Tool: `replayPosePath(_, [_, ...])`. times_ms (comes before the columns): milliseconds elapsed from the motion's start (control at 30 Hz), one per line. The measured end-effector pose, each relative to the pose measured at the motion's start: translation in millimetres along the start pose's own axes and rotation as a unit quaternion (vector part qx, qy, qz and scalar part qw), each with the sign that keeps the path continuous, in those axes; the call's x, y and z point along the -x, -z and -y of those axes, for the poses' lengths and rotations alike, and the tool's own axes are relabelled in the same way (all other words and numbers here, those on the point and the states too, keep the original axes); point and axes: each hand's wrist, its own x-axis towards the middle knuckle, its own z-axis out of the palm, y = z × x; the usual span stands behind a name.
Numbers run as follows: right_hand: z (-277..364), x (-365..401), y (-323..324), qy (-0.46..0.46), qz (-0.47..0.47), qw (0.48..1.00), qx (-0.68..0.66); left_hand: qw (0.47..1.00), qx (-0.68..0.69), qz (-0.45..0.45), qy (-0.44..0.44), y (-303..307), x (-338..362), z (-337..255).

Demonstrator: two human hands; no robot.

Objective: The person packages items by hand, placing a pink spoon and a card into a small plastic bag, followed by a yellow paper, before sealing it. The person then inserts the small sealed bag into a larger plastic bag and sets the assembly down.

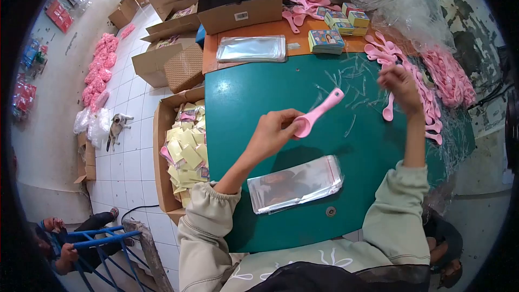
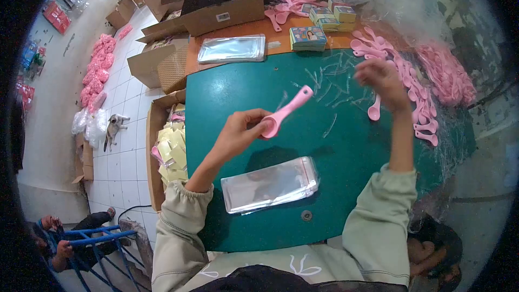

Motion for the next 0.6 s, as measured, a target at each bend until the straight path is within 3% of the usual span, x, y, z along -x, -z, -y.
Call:
replayPosePath(33, [-11, -5, 32, -0.017, -0.104, 0.952, 0.286, 0.999, 0.032, -0.004, 0.002, 1, -2, 9])
replayPosePath(67, [-17, -10, 49, -0.030, -0.200, 0.813, 0.545, 0.998, 0.063, -0.009, 0.003, 2, -4, 15])
replayPosePath(233, [-3, 0, -1, 0.004, -0.033, 0.950, 0.309, 0.980, 0.190, 0.053, 0.025, -2, -8, 11])
replayPosePath(300, [32, 12, -65, -0.058, 0.099, 0.992, 0.057, 0.967, 0.238, 0.086, 0.034, -4, -7, 6])
replayPosePath(367, [42, 18, -101, -0.109, 0.208, 0.972, 0.004, 0.955, 0.275, 0.106, 0.038, -6, -5, 4])
replayPosePath(467, [30, 17, -128, -0.106, 0.271, 0.951, -0.102, 0.949, 0.282, 0.133, 0.050, -5, 0, 1])
replayPosePath(600, [22, 15, -137, -0.066, 0.285, 0.946, -0.140, 0.929, 0.301, 0.206, 0.061, -2, 4, 5])
